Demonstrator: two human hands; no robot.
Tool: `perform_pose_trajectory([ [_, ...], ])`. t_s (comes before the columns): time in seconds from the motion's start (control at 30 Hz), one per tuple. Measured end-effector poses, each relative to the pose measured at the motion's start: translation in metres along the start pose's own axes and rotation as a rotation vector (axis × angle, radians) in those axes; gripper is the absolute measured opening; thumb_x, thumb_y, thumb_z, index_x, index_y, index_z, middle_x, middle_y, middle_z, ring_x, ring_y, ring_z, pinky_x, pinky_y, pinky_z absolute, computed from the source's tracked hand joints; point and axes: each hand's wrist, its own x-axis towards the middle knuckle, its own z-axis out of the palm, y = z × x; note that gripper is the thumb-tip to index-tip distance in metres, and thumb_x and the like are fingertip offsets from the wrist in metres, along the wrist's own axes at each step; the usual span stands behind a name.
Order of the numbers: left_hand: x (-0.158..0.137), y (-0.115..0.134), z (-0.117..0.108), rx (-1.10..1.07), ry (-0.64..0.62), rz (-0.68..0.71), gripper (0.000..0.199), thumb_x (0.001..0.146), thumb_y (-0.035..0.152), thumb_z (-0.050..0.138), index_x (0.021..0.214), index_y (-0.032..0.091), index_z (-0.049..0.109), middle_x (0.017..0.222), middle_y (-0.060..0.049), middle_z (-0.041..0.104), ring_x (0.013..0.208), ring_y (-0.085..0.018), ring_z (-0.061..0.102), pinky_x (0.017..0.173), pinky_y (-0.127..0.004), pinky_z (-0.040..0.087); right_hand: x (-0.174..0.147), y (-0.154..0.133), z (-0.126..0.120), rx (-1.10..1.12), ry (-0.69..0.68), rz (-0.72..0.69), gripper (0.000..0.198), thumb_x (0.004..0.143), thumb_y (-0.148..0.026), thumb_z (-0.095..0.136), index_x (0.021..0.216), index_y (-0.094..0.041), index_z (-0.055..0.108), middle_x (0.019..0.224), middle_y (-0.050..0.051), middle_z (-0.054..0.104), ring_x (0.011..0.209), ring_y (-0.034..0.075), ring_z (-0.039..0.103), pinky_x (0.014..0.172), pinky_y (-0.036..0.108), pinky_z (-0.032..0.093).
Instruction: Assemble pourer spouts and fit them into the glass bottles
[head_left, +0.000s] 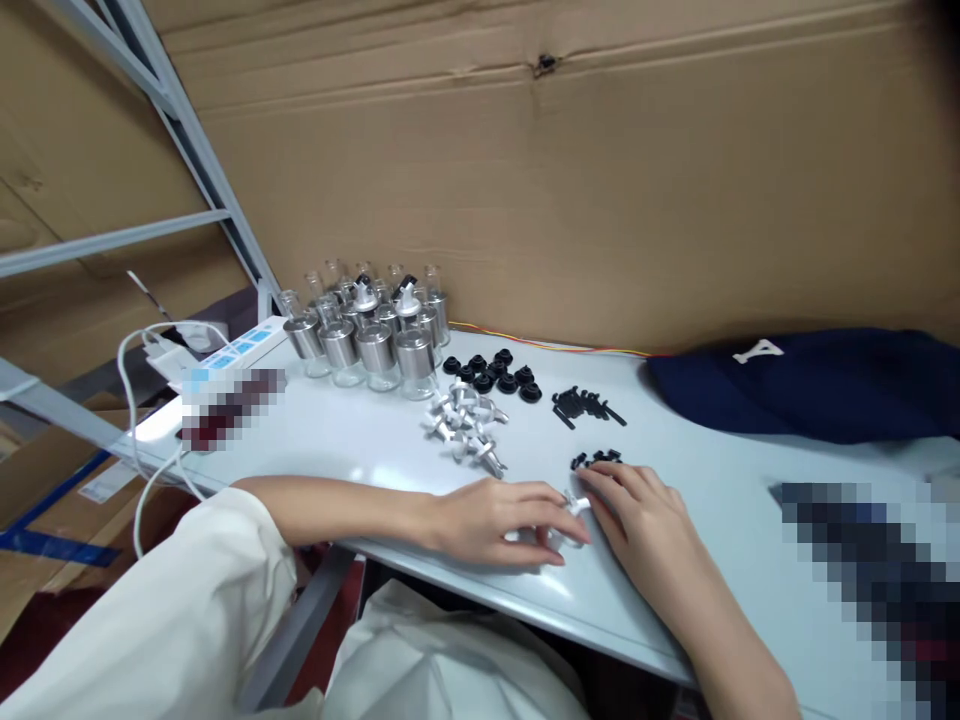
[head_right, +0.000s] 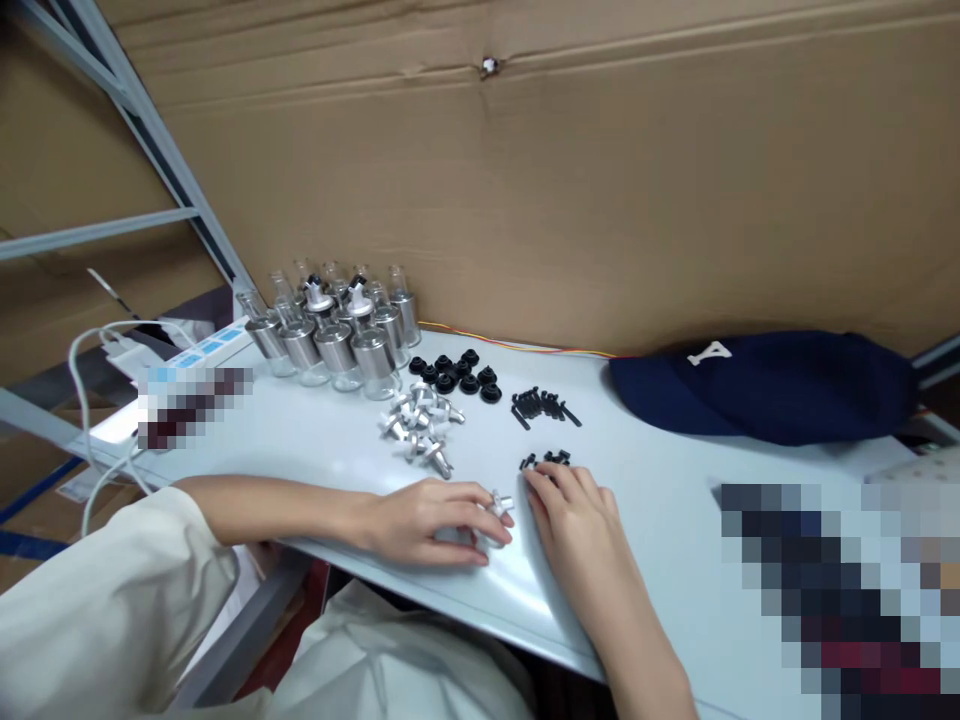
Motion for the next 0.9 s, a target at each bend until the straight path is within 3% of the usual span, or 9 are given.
perform_pose_trajectory([
  [0.17, -0.002, 0.001, -0.006, 0.06, -0.032, 0.008, 0.025, 0.091, 0.025, 0.05, 0.106, 0.009, 0.061, 0.104, -0.014, 0.063, 0.089, -0.013, 0.064, 0.083, -0.02, 0.052, -0.003, 0.001, 0.003, -0.046, 0.019, 0.001, 0.036, 0.095, -0.025, 0.031, 0.109, -0.013, 0.063, 0.106, 0.014, 0.065, 0.094, 0.027, 0.057, 0.065, 0.036, 0.044],
  [0.37, -0.004, -0.003, -0.009, 0.174, -0.063, 0.018, 0.024, 0.093, 0.028, 0.046, 0.106, 0.013, 0.06, 0.104, -0.011, 0.063, 0.093, -0.013, 0.065, 0.083, -0.019, 0.053, -0.01, 0.006, 0.015, 0.113, 0.031, 0.024, 0.032, 0.095, -0.026, 0.034, 0.106, -0.015, 0.062, 0.1, 0.013, 0.065, 0.088, 0.024, 0.06, 0.069, 0.036, 0.048],
  [0.57, -0.004, -0.008, -0.011, 0.187, 0.112, 0.106, 0.02, 0.09, 0.024, 0.049, 0.108, 0.016, 0.051, 0.094, -0.008, 0.066, 0.079, -0.012, 0.066, 0.07, -0.019, 0.055, -0.011, 0.007, 0.006, 0.171, -0.08, 0.129, 0.03, 0.092, -0.014, 0.036, 0.112, -0.019, 0.058, 0.104, 0.01, 0.063, 0.091, 0.021, 0.063, 0.077, 0.034, 0.053],
  [0.77, 0.0, -0.009, -0.03, 0.258, 0.174, 0.114, 0.016, 0.092, 0.023, 0.048, 0.105, 0.016, 0.05, 0.089, -0.008, 0.069, 0.077, -0.013, 0.065, 0.07, -0.024, 0.05, 0.01, 0.023, -0.006, 0.205, -0.186, 0.021, 0.028, 0.087, -0.008, 0.04, 0.097, -0.022, 0.063, 0.089, 0.006, 0.064, 0.076, 0.017, 0.064, 0.065, 0.028, 0.053],
  [0.9, 0.001, -0.017, -0.038, 0.38, 0.309, 0.116, 0.014, 0.094, 0.021, 0.042, 0.1, 0.016, 0.054, 0.089, -0.007, 0.07, 0.073, -0.012, 0.063, 0.068, -0.028, 0.041, 0.038, 0.025, -0.015, 0.224, -0.288, -0.009, 0.029, 0.085, -0.004, 0.039, 0.084, -0.02, 0.063, 0.081, 0.005, 0.062, 0.067, 0.016, 0.06, 0.058, 0.026, 0.049],
])
